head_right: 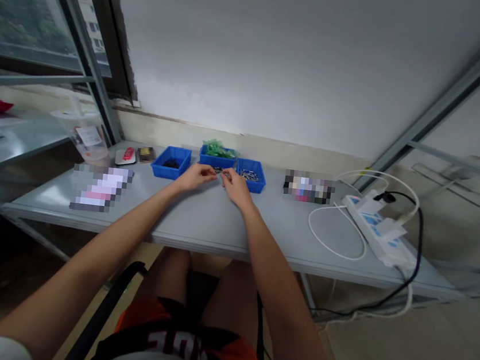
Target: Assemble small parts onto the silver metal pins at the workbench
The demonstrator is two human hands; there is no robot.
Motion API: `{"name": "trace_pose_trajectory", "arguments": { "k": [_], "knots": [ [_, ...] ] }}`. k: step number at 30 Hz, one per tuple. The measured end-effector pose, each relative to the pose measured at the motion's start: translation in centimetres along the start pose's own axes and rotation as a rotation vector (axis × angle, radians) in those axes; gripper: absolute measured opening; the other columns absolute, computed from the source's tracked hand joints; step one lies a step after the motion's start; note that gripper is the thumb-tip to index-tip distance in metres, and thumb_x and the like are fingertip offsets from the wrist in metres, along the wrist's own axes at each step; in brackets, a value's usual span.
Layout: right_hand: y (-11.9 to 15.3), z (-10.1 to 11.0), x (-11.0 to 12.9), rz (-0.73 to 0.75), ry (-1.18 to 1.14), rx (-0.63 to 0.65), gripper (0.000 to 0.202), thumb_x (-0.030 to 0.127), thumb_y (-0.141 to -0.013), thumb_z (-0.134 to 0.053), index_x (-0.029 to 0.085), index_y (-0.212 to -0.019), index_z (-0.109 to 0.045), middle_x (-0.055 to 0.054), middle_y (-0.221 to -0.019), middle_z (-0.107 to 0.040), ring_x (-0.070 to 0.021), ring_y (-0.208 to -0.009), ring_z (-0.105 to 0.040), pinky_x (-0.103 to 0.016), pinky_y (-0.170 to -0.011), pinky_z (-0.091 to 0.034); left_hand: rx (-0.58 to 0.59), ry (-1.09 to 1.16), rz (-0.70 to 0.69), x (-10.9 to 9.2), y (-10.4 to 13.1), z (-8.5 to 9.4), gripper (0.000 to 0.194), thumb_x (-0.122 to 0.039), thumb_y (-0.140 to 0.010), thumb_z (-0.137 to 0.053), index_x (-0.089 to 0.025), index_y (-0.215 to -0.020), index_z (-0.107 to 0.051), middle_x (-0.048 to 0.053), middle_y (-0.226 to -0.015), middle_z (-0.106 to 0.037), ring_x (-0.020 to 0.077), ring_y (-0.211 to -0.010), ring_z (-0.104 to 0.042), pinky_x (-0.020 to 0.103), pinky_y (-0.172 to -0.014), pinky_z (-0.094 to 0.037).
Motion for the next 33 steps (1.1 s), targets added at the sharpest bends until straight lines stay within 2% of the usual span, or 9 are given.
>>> {"name": "trace_pose_trajectory", "arguments": {
  "k": [7,17,25,29,33],
  "knots": [
    [0.2,0.0,0.3,0.020,0.031,0.034,0.021,0.033,-0.090,-0.045,0.020,-0.088,-0.061,0.001,-0.063,-0.060,-0.0131,-0.058,-0.052,-0.025,-0.064,-0.039,0.015,-0.010,0.002,0.2,-0.2,-0.2,0.018,-0.029,-0.079,-0.061,-0.013,-0.083,-0.069,0.004,-0.077,-0.067,0.0134,-0.067,-0.053,0.025,-0.068,-0.041],
    [0.0,0.6,0.1,0.008,0.061,-0.027,0.022,0.033,-0.090,-0.044,0.020,-0.087,-0.061,0.000,-0.065,-0.062,-0.0143,-0.063,-0.055,-0.025,-0.067,-0.040,-0.007,-0.155,-0.032,0.2,0.2,0.6,0.022,-0.029,-0.084,-0.055,-0.014,-0.085,-0.070,0.005,-0.077,-0.067,0.0155,-0.068,-0.054,0.026,-0.068,-0.039],
    [0.2,-0.1,0.0,0.005,0.065,0.081,0.021,0.031,-0.089,-0.047,0.019,-0.085,-0.063,0.001,-0.063,-0.060,-0.0131,-0.060,-0.052,-0.024,-0.063,-0.038,-0.100,-0.064,-0.070,-0.6,0.0,1.1,0.022,-0.029,-0.085,-0.054,-0.012,-0.087,-0.067,0.006,-0.082,-0.068,0.0156,-0.073,-0.056,0.026,-0.072,-0.042],
    [0.4,-0.7,0.1,0.017,0.060,0.165,0.023,0.032,-0.089,-0.047,0.018,-0.085,-0.064,0.002,-0.063,-0.059,-0.0117,-0.058,-0.050,-0.024,-0.062,-0.037,-0.085,-0.061,-0.089,-0.8,0.2,0.9,0.024,-0.031,-0.087,-0.052,-0.012,-0.088,-0.067,0.005,-0.078,-0.066,0.0151,-0.071,-0.056,0.026,-0.070,-0.041],
    [0.4,-0.7,0.1,0.024,0.069,0.171,0.023,0.030,-0.089,-0.046,0.018,-0.084,-0.065,0.001,-0.063,-0.059,-0.0114,-0.058,-0.050,-0.024,-0.062,-0.036,-0.078,-0.097,-0.084,-1.0,0.3,0.8,0.023,-0.031,-0.087,-0.051,-0.013,-0.088,-0.066,0.005,-0.076,-0.066,0.0150,-0.070,-0.055,0.025,-0.068,-0.040]
  ]
}}
Point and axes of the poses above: each hand's wrist, its own y-axis away from the middle knuckle, its own z-axis out of the back of the hand, x = y × z, the point moved 4 cm from there along -y, towards the middle knuckle
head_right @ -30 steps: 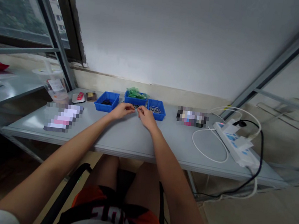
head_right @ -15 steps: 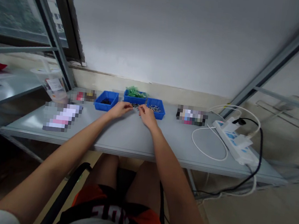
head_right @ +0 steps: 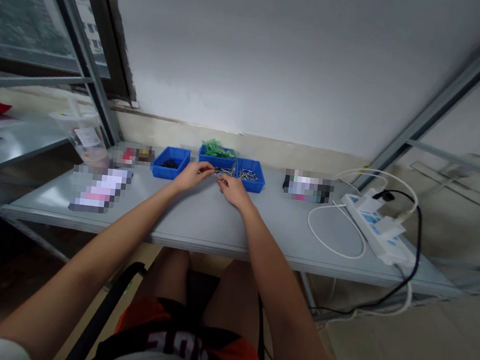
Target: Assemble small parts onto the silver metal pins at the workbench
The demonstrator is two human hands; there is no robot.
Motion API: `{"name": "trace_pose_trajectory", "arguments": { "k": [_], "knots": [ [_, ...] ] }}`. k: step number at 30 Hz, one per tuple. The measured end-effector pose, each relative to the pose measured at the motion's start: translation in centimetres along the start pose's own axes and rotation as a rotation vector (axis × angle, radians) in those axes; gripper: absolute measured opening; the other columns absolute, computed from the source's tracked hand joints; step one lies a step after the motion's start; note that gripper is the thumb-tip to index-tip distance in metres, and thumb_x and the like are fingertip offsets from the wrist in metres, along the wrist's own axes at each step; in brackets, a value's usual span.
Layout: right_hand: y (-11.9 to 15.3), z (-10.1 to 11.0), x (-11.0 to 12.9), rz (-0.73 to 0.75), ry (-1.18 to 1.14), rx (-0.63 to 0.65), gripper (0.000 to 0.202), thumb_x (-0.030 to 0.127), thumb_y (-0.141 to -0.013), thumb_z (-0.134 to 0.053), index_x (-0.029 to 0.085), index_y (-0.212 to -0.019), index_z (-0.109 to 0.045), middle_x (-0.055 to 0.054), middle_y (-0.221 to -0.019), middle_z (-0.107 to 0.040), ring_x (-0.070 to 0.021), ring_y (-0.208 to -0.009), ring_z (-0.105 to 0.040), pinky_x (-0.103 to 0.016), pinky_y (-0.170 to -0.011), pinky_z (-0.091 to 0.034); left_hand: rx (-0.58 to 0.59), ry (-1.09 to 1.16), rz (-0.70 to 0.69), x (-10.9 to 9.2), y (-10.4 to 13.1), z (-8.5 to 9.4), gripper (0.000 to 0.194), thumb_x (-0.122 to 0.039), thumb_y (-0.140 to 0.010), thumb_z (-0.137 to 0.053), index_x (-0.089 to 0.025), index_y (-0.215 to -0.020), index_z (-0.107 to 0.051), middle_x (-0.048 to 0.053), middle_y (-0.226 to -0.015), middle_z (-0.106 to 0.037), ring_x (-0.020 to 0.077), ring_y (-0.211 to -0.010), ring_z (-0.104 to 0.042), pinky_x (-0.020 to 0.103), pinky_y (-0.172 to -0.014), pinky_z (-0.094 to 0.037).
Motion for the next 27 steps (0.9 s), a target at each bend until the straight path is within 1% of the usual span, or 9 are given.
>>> {"name": "trace_pose_trajectory", "arguments": {
  "k": [5,9,13,15,19,22,27],
  "knots": [
    [-0.1,0.1,-0.1,-0.006,0.005,-0.013,0.024,0.031,-0.089,-0.046,0.018,-0.086,-0.066,0.001,-0.064,-0.060,-0.0116,-0.057,-0.049,-0.024,-0.063,-0.037,0.006,-0.020,0.010,0.1,0.0,0.1,0.022,-0.030,-0.088,-0.051,-0.013,-0.088,-0.066,0.004,-0.076,-0.065,0.0144,-0.068,-0.053,0.025,-0.066,-0.039],
    [0.0,0.3,0.1,-0.005,0.009,-0.036,0.025,0.032,-0.089,-0.046,0.018,-0.085,-0.066,0.001,-0.063,-0.060,-0.0120,-0.058,-0.049,-0.024,-0.063,-0.037,0.002,-0.012,-0.002,0.5,-0.1,0.0,0.023,-0.030,-0.088,-0.051,-0.013,-0.088,-0.065,0.003,-0.069,-0.062,0.0133,-0.064,-0.052,0.024,-0.064,-0.038],
    [0.0,0.4,0.2,-0.023,0.022,-0.052,0.024,0.032,-0.088,-0.047,0.017,-0.084,-0.066,0.000,-0.063,-0.060,-0.0126,-0.059,-0.049,-0.024,-0.063,-0.037,0.007,-0.022,0.016,1.0,-0.1,-0.2,0.022,-0.030,-0.088,-0.050,-0.013,-0.085,-0.064,0.000,-0.065,-0.058,0.0126,-0.062,-0.051,0.024,-0.063,-0.038],
    [0.0,0.4,0.1,-0.038,0.018,-0.056,0.024,0.031,-0.088,-0.047,0.017,-0.084,-0.065,0.000,-0.063,-0.060,-0.0127,-0.059,-0.050,-0.025,-0.063,-0.037,0.011,-0.031,0.026,1.1,-0.1,-0.2,0.022,-0.029,-0.088,-0.050,-0.013,-0.085,-0.064,0.000,-0.065,-0.059,0.0124,-0.062,-0.051,0.024,-0.063,-0.038],
    [-0.1,0.6,0.0,-0.022,0.007,-0.099,0.023,0.031,-0.088,-0.047,0.017,-0.083,-0.065,0.000,-0.064,-0.061,-0.0132,-0.060,-0.052,-0.025,-0.064,-0.037,0.016,-0.035,0.035,1.0,-0.1,0.0,0.023,-0.029,-0.088,-0.050,-0.012,-0.086,-0.065,0.001,-0.067,-0.060,0.0128,-0.063,-0.051,0.024,-0.065,-0.039],
    [-0.1,1.0,0.1,-0.022,-0.003,-0.160,0.022,0.030,-0.088,-0.047,0.018,-0.085,-0.064,0.000,-0.064,-0.062,-0.0140,-0.061,-0.054,-0.025,-0.065,-0.038,0.047,-0.049,0.041,0.9,-0.1,-0.1,0.021,-0.026,-0.087,-0.051,-0.012,-0.087,-0.066,0.003,-0.070,-0.063,0.0133,-0.065,-0.052,0.025,-0.067,-0.040],
    [0.0,1.5,0.7,0.022,-0.012,-0.234,0.023,0.032,-0.088,-0.048,0.017,-0.089,-0.065,-0.002,-0.065,-0.063,-0.0149,-0.062,-0.055,-0.026,-0.067,-0.040,0.159,-0.091,0.002,1.2,-0.2,-0.9,0.016,-0.020,-0.082,-0.054,-0.012,-0.084,-0.068,0.005,-0.078,-0.067,0.0149,-0.071,-0.055,0.025,-0.071,-0.040]
  ]
}}
Point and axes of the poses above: each hand's wrist, its own y-axis away from the middle knuckle, its own z-axis out of the back of the hand, x = y × z, the point moved 4 cm from there along -y, towards the middle knuckle
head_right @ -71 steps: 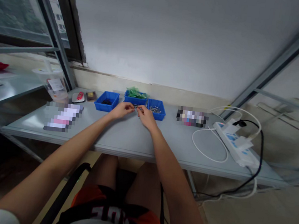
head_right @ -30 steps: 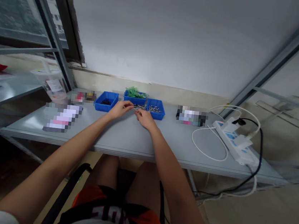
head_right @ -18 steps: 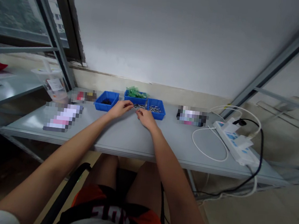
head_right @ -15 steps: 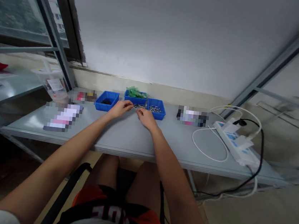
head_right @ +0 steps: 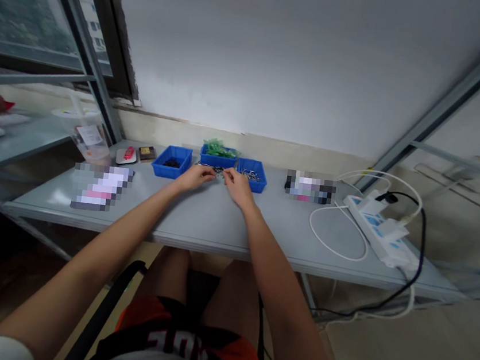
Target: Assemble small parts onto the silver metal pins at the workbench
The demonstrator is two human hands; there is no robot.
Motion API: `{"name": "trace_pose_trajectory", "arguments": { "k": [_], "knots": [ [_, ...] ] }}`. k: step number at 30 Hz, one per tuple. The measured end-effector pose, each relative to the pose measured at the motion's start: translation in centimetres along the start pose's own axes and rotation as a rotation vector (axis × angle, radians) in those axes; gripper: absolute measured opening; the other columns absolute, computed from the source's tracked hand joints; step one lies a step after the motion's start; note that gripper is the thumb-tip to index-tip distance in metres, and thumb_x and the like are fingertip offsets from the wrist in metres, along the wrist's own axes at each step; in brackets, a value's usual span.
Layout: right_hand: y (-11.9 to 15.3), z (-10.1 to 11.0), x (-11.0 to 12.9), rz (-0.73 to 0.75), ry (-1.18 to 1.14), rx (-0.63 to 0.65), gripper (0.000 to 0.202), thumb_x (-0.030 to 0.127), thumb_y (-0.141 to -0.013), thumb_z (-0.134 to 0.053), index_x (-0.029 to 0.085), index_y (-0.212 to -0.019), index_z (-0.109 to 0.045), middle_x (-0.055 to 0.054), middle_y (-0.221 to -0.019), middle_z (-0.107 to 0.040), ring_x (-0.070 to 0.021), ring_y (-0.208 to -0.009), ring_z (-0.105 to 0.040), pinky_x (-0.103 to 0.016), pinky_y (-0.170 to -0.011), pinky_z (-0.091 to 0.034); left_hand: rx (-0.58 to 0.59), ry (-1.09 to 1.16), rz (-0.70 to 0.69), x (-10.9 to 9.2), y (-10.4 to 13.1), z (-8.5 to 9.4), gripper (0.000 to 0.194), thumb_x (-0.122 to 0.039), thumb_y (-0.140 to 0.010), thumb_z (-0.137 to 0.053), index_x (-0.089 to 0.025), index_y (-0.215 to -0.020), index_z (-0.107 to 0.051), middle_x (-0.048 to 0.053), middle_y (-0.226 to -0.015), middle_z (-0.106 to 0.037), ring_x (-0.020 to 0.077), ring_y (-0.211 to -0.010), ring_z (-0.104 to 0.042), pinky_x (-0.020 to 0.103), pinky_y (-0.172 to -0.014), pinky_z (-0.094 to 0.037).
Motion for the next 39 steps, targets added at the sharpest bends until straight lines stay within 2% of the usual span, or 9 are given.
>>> {"name": "trace_pose_trajectory", "arguments": {
  "k": [3,6,11,15,19,26,32,36,39],
  "knots": [
    [0.0,-0.1,0.3,0.025,0.002,-0.006,0.023,0.033,-0.088,-0.048,0.018,-0.090,-0.065,-0.002,-0.065,-0.062,-0.0154,-0.061,-0.055,-0.026,-0.066,-0.040,0.057,0.015,-0.006,0.3,0.0,-0.6,0.017,-0.021,-0.081,-0.054,-0.013,-0.084,-0.069,0.003,-0.074,-0.066,0.0142,-0.067,-0.054,0.025,-0.066,-0.040],
    [0.0,-0.1,0.4,0.031,-0.005,-0.013,0.023,0.034,-0.088,-0.048,0.018,-0.090,-0.065,-0.002,-0.066,-0.063,-0.0155,-0.061,-0.055,-0.026,-0.065,-0.041,0.055,0.047,-0.009,0.4,0.0,-0.7,0.017,-0.022,-0.081,-0.054,-0.013,-0.083,-0.069,0.002,-0.072,-0.065,0.0141,-0.066,-0.054,0.025,-0.066,-0.041],
    [-0.1,0.2,-0.1,-0.006,-0.025,-0.035,0.025,0.034,-0.088,-0.047,0.018,-0.092,-0.065,-0.002,-0.068,-0.063,-0.0149,-0.062,-0.055,-0.026,-0.066,-0.041,-0.085,0.143,0.028,0.0,0.0,0.5,0.019,-0.026,-0.082,-0.056,-0.012,-0.084,-0.068,0.005,-0.077,-0.068,0.0145,-0.070,-0.057,0.026,-0.070,-0.044],
    [0.0,-0.5,-0.6,-0.021,0.012,0.069,0.022,0.030,-0.088,-0.048,0.018,-0.089,-0.066,-0.001,-0.065,-0.062,-0.0144,-0.061,-0.055,-0.025,-0.065,-0.039,-0.202,0.221,0.034,-0.2,-0.1,1.4,0.021,-0.029,-0.082,-0.057,-0.011,-0.084,-0.068,0.005,-0.075,-0.066,0.0127,-0.065,-0.055,0.025,-0.067,-0.044],
    [0.3,-1.3,-0.6,0.016,0.032,0.158,0.022,0.030,-0.088,-0.047,0.018,-0.088,-0.066,0.000,-0.065,-0.061,-0.0138,-0.061,-0.053,-0.025,-0.065,-0.038,-0.169,0.329,0.034,-0.1,-0.3,0.8,0.024,-0.033,-0.081,-0.059,-0.011,-0.085,-0.069,0.005,-0.074,-0.066,0.0126,-0.065,-0.056,0.024,-0.062,-0.045],
    [0.2,-1.4,-0.6,0.021,-0.009,0.120,0.025,0.034,-0.088,-0.046,0.018,-0.089,-0.065,0.001,-0.064,-0.059,-0.0135,-0.059,-0.051,-0.025,-0.064,-0.038,-0.132,0.394,0.086,-0.2,-0.4,0.3,0.022,-0.027,-0.078,-0.062,-0.011,-0.091,-0.071,0.008,-0.088,-0.071,0.0151,-0.074,-0.060,0.025,-0.062,-0.048],
    [0.2,-1.7,-0.6,0.014,-0.008,0.151,0.026,0.036,-0.089,-0.046,0.018,-0.093,-0.065,0.001,-0.065,-0.060,-0.0139,-0.061,-0.052,-0.025,-0.064,-0.039,-0.138,0.368,0.068,0.0,-0.4,0.2,0.022,-0.030,-0.080,-0.060,-0.011,-0.087,-0.067,0.008,-0.084,-0.069,0.0152,-0.073,-0.060,0.026,-0.063,-0.049],
    [0.1,-0.8,-0.3,-0.016,-0.020,0.051,0.026,0.035,-0.088,-0.048,0.019,-0.100,-0.064,-0.001,-0.071,-0.064,-0.0152,-0.065,-0.055,-0.027,-0.067,-0.041,-0.153,0.356,0.115,0.2,-0.2,0.4,0.018,-0.027,-0.083,-0.058,-0.010,-0.089,-0.062,0.007,-0.081,-0.067,0.0149,-0.073,-0.061,0.026,-0.066,-0.049],
    [0.0,-0.4,-0.1,-0.005,-0.022,0.005,0.025,0.034,-0.088,-0.049,0.019,-0.100,-0.064,-0.003,-0.076,-0.066,-0.0158,-0.068,-0.056,-0.027,-0.069,-0.042,-0.132,0.220,0.091,0.0,-0.1,0.5,0.016,-0.027,-0.082,-0.060,-0.011,-0.087,-0.064,0.007,-0.082,-0.069,0.0156,-0.075,-0.062,0.028,-0.072,-0.048]
  ]
}}
Point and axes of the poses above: each hand's wrist, its own y-axis away from the middle knuckle, its own z-axis out of the back of the hand, x = y × z, the point moved 4 cm from there along -y, towards the middle knuckle
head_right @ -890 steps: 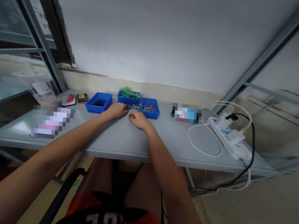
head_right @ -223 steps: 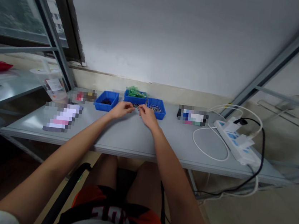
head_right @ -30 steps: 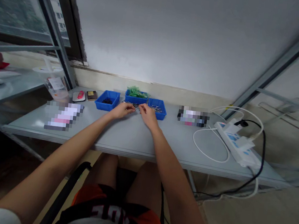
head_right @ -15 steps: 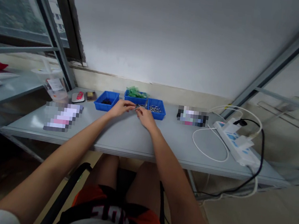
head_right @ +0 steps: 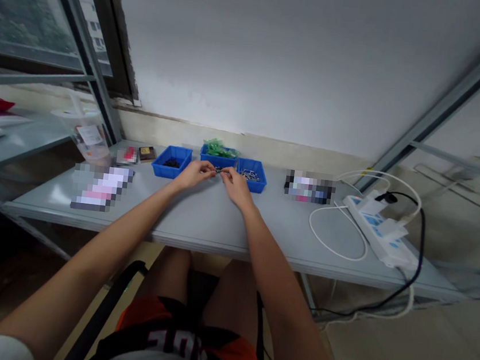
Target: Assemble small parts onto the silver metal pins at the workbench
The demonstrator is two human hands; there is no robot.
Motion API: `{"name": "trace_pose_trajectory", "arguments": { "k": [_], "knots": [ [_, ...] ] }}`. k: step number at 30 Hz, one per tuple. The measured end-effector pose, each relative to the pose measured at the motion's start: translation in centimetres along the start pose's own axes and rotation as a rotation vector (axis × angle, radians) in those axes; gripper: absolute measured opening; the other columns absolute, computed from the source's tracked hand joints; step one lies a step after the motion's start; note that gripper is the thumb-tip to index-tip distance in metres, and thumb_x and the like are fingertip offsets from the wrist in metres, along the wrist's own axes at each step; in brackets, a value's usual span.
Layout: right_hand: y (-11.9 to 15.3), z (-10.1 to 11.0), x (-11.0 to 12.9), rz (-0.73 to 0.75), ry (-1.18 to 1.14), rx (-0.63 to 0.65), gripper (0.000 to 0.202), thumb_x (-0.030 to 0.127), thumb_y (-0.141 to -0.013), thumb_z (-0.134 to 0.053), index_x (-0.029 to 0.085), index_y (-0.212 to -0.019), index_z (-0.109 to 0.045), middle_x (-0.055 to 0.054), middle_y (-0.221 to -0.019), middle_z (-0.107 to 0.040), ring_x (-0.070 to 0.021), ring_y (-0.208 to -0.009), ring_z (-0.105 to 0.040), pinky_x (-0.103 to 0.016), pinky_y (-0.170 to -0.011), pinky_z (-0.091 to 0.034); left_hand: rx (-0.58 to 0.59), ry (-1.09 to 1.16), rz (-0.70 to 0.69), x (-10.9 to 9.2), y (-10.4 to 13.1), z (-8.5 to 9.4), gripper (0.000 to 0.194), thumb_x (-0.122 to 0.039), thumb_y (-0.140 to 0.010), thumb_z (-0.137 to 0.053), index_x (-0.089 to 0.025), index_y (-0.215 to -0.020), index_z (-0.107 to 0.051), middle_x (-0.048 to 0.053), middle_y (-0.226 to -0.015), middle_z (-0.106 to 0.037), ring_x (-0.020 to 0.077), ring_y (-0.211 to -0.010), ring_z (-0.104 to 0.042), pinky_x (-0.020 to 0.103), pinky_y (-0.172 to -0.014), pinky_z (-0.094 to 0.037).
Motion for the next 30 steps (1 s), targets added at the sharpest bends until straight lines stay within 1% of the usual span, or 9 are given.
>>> {"name": "trace_pose_trajectory", "arguments": {
  "k": [4,8,10,14,17,22,25,27,30],
  "knots": [
    [0.0,-0.1,0.0,0.006,0.014,0.031,0.023,0.034,-0.088,-0.048,0.019,-0.097,-0.064,-0.002,-0.072,-0.064,-0.0150,-0.064,-0.054,-0.026,-0.066,-0.040,0.054,-0.080,-0.079,-0.4,0.1,-0.4,0.016,-0.026,-0.082,-0.060,-0.014,-0.086,-0.069,0.006,-0.088,-0.072,0.0169,-0.081,-0.063,0.028,-0.079,-0.046],
    [0.1,-0.4,0.0,-0.005,0.017,0.093,0.022,0.033,-0.089,-0.046,0.019,-0.087,-0.062,0.000,-0.066,-0.060,-0.0140,-0.062,-0.052,-0.025,-0.064,-0.038,0.044,-0.080,-0.080,-0.3,0.1,-0.5,0.018,-0.028,-0.082,-0.060,-0.015,-0.088,-0.071,0.006,-0.089,-0.073,0.0174,-0.082,-0.064,0.026,-0.078,-0.045],
    [0.1,-0.2,0.0,-0.011,0.011,0.084,0.021,0.033,-0.089,-0.046,0.019,-0.085,-0.061,0.000,-0.066,-0.060,-0.0139,-0.062,-0.053,-0.025,-0.064,-0.038,0.040,-0.088,-0.074,-0.3,0.1,-0.3,0.020,-0.030,-0.083,-0.059,-0.015,-0.089,-0.071,0.006,-0.089,-0.072,0.0175,-0.082,-0.063,0.026,-0.077,-0.045],
    [-0.1,0.4,-0.2,-0.026,-0.001,0.016,0.021,0.034,-0.089,-0.045,0.019,-0.085,-0.060,0.000,-0.068,-0.061,-0.0143,-0.064,-0.054,-0.026,-0.068,-0.040,0.025,-0.110,-0.071,-0.3,0.3,0.1,0.028,-0.036,-0.086,-0.054,-0.013,-0.090,-0.071,0.006,-0.087,-0.071,0.0176,-0.079,-0.061,0.027,-0.075,-0.044],
    [-0.1,0.8,-0.5,-0.036,-0.011,-0.015,0.022,0.036,-0.090,-0.044,0.020,-0.087,-0.059,0.000,-0.068,-0.062,-0.0143,-0.063,-0.055,-0.026,-0.069,-0.041,0.009,-0.115,-0.052,-0.2,0.2,0.3,0.028,-0.034,-0.087,-0.052,-0.012,-0.088,-0.070,0.006,-0.083,-0.070,0.0171,-0.076,-0.059,0.028,-0.074,-0.043],
    [-0.2,0.8,-0.6,-0.037,0.008,-0.015,0.022,0.036,-0.089,-0.044,0.021,-0.085,-0.059,0.000,-0.068,-0.062,-0.0142,-0.062,-0.055,-0.027,-0.069,-0.041,-0.020,-0.120,-0.040,-0.3,0.0,0.4,0.023,-0.029,-0.085,-0.053,-0.012,-0.086,-0.068,0.006,-0.080,-0.068,0.0162,-0.074,-0.057,0.027,-0.072,-0.043],
    [-0.1,0.5,-0.6,-0.037,0.023,0.022,0.023,0.036,-0.089,-0.044,0.020,-0.082,-0.059,0.000,-0.066,-0.061,-0.0149,-0.064,-0.055,-0.027,-0.068,-0.041,-0.061,-0.117,-0.038,-0.5,0.0,0.6,0.021,-0.028,-0.086,-0.052,-0.012,-0.085,-0.067,0.006,-0.082,-0.068,0.0154,-0.074,-0.057,0.026,-0.074,-0.042],
    [-0.2,0.4,-0.7,-0.033,0.027,0.025,0.021,0.035,-0.088,-0.045,0.020,-0.086,-0.060,-0.001,-0.069,-0.062,-0.0153,-0.065,-0.055,-0.027,-0.069,-0.042,-0.070,-0.121,-0.036,-0.6,0.0,0.6,0.021,-0.027,-0.086,-0.051,-0.012,-0.085,-0.066,0.005,-0.080,-0.067,0.0149,-0.073,-0.056,0.026,-0.073,-0.042],
    [-0.3,0.7,-0.9,-0.007,-0.006,-0.068,0.025,0.031,-0.085,-0.048,0.020,-0.106,-0.056,-0.004,-0.087,-0.064,-0.0142,-0.064,-0.054,-0.029,-0.072,-0.043,-0.071,-0.142,-0.028,-0.6,0.1,0.6,0.020,-0.025,-0.087,-0.050,-0.012,-0.084,-0.065,0.004,-0.077,-0.065,0.0144,-0.071,-0.055,0.025,-0.070,-0.041]
  ]
}}
Point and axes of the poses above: each hand's wrist, its own y-axis away from the middle knuckle, its own z-axis out of the back of the hand, x = y × z, the point moved 4 cm from there along -y, towards the middle knuckle
